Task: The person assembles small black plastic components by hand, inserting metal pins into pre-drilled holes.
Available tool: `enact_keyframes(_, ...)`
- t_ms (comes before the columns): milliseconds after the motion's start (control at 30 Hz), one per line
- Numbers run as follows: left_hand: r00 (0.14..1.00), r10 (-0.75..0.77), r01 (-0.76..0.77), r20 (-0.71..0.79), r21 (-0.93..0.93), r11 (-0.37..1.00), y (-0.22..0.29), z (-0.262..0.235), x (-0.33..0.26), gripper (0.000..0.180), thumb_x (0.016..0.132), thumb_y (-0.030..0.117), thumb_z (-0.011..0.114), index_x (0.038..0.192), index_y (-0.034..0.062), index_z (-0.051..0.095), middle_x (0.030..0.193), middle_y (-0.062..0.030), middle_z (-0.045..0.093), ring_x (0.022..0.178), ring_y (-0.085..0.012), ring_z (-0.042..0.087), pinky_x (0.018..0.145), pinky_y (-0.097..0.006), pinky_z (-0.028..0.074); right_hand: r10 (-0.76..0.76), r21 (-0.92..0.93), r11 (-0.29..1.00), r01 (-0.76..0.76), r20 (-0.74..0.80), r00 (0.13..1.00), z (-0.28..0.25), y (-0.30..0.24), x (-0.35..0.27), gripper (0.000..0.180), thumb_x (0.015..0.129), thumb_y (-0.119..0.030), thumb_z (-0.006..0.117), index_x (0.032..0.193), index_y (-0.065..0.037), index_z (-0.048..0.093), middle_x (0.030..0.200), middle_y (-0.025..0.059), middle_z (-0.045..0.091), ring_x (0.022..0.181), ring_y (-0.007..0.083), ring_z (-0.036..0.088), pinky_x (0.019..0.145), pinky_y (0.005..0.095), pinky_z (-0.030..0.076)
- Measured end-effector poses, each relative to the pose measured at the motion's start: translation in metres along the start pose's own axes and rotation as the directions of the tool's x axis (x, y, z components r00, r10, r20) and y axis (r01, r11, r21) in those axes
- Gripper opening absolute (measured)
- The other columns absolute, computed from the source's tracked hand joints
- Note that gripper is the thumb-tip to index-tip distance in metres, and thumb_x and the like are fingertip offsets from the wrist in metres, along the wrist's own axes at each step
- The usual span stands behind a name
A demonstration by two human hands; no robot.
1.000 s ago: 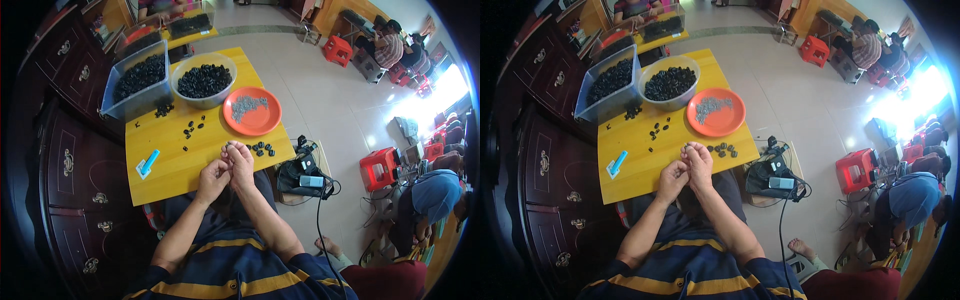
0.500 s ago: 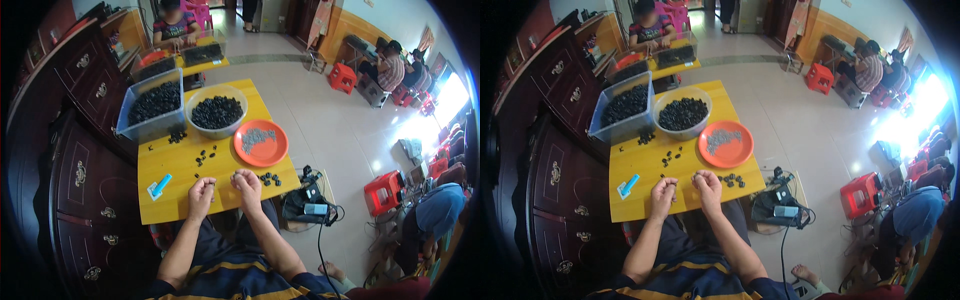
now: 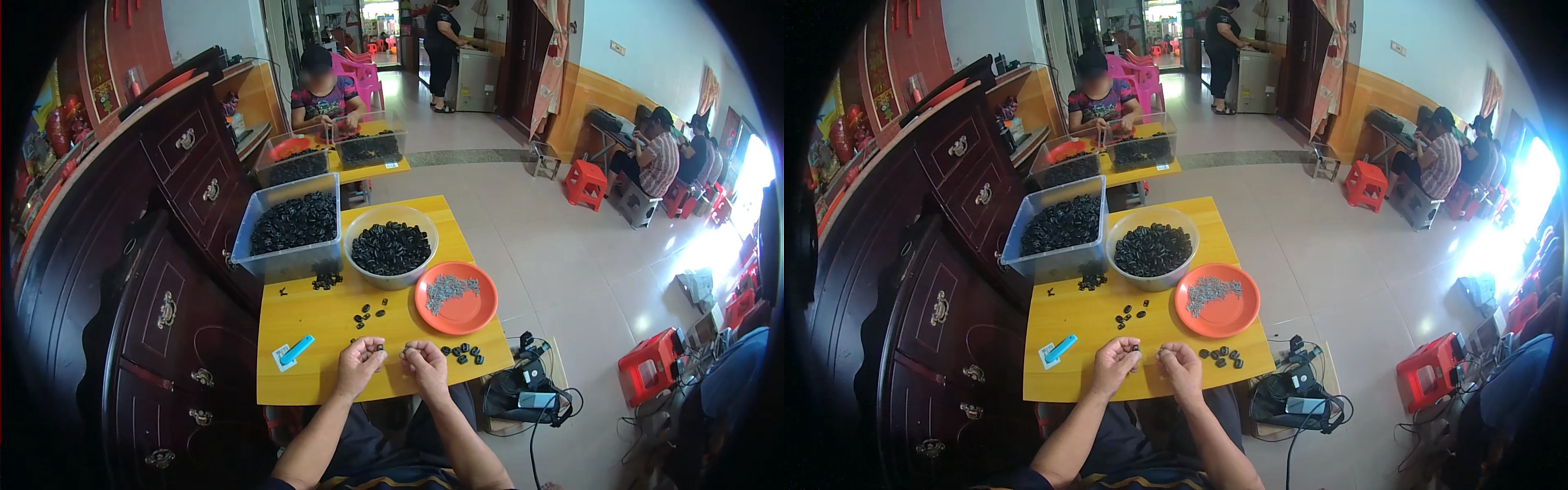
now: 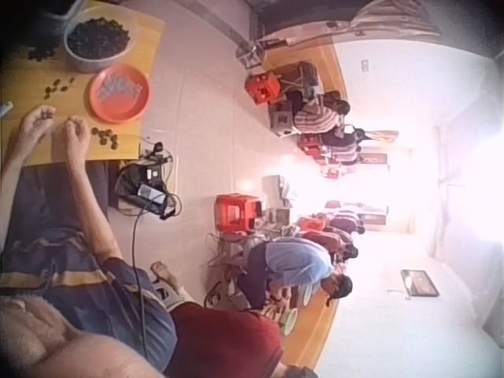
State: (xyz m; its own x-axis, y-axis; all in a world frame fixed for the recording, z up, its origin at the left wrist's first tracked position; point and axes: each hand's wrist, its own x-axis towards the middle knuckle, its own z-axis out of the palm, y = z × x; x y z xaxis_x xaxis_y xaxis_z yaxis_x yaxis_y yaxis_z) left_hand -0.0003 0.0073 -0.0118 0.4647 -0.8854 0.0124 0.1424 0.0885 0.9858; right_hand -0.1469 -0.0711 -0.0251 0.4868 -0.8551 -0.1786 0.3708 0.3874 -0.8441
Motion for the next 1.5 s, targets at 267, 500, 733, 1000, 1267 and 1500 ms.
enact_keyframes(267,0.998,0.029,-0.029,0.049,0.002,1.000,-0.003,-0.005,0.002,0.024,0.091,0.002,0.067,0.115,0.0008,0.061,0.088,0.0026,0.062,0.070,-0.0024,0.056,0.062,-0.020,0.049,-0.080,-0.154,0.985,0.083,0.022,0.997,-0.012,-0.005,0.006,0.011,0.095,-0.008,0.063,0.104,-0.001,0.062,0.086,0.0039,0.068,0.070,0.0080,0.060,0.065,0.0205,0.047)
enact_keyframes(500,0.997,-0.035,0.032,0.075,0.038,0.999,-0.011,-0.001,0.004,0.024,0.090,0.001,0.065,0.114,0.0021,0.061,0.088,0.0010,0.062,0.066,-0.0045,0.056,0.060,-0.021,0.048,-0.133,-0.296,0.946,0.136,0.028,0.991,-0.019,0.006,0.009,0.013,0.095,-0.009,0.063,0.105,-0.001,0.063,0.082,0.0017,0.065,0.069,0.0074,0.059,0.062,0.0216,0.048)
enact_keyframes(733,0.992,-0.089,0.085,0.086,0.053,0.995,-0.005,0.003,0.005,0.026,0.089,0.001,0.064,0.114,0.0021,0.060,0.090,0.0007,0.061,0.067,-0.0047,0.056,0.060,-0.021,0.047,-0.119,-0.252,0.959,0.126,0.043,0.992,-0.019,0.011,0.007,0.015,0.098,-0.010,0.060,0.111,-0.002,0.059,0.082,-0.0016,0.060,0.068,0.0049,0.057,0.060,0.0208,0.047)
enact_keyframes(1000,0.998,-0.064,0.059,0.015,0.228,0.972,-0.015,0.000,0.007,0.028,0.092,0.006,0.065,0.119,-0.0006,0.062,0.098,-0.0017,0.064,0.080,-0.0074,0.060,0.069,-0.023,0.050,-0.262,-0.428,0.855,0.292,0.129,0.956,-0.022,0.002,0.006,0.013,0.097,-0.014,0.063,0.095,-0.001,0.063,0.083,-0.0014,0.061,0.077,0.0056,0.056,0.068,0.0236,0.048)
enact_keyframes(1267,0.985,0.033,-0.043,0.169,0.057,0.997,-0.019,0.007,0.014,0.030,0.089,-0.001,0.069,0.119,-0.0011,0.065,0.095,0.0038,0.064,0.081,-0.0013,0.058,0.077,-0.017,0.049,-0.091,-0.239,0.964,0.116,0.112,0.989,-0.023,-0.006,0.010,0.012,0.096,-0.005,0.061,0.106,0.002,0.062,0.083,0.0024,0.064,0.070,0.0067,0.058,0.062,0.0221,0.048)
enact_keyframes(1500,0.982,0.047,-0.068,0.183,0.109,0.992,-0.020,0.000,0.003,0.030,0.089,-0.001,0.071,0.118,0.0001,0.067,0.093,0.0045,0.063,0.080,-0.0006,0.056,0.075,-0.017,0.049,-0.064,-0.278,0.956,0.090,0.103,0.993,-0.018,0.000,0.002,0.013,0.095,-0.006,0.062,0.106,0.002,0.063,0.084,0.0030,0.066,0.072,0.0065,0.059,0.063,0.0229,0.049)
